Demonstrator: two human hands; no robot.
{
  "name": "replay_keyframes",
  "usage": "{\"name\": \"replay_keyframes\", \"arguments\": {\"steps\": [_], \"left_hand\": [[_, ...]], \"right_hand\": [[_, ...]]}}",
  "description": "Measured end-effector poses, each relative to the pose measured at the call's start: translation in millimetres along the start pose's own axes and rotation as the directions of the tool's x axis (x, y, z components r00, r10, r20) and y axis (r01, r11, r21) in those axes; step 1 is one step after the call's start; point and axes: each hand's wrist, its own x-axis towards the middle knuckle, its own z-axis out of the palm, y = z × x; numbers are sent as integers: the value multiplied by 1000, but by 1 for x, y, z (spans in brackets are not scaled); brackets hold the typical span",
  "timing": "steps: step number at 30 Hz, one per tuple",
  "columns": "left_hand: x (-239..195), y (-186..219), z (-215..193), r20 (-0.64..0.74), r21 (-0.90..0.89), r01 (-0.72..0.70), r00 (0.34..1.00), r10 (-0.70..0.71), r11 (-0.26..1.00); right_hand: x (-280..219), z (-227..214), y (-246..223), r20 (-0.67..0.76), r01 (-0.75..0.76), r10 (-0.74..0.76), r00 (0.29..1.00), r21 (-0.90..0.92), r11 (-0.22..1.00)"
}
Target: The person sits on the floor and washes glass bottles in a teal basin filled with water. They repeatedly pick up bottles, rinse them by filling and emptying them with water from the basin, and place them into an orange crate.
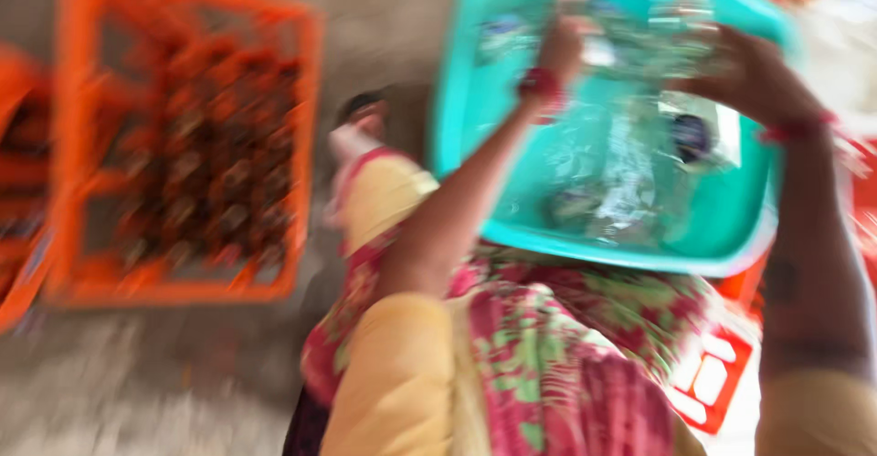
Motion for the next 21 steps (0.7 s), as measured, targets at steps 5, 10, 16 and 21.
{"name": "replay_keyframes", "arguments": {"steps": [5,10,16,21], "left_hand": [[-3,-14,-20,61,-530,505,824,-563,682],[-6,1,-31,152,-298,515,857,-492,804],[-19,10,-29,247,-68,551,817,-521,832],[-16,29,-39,373,-24,605,744,-554,796]], "right_hand": [[3,-26,-27,146,96,-57,988,-274,957],[0,-35,-41,198,-39,128,972,-401,915],[-5,-41,-38,215,-38,140,966,-420,907],[-9,-46,-40,238,-13,135,962,-454,891]]}}
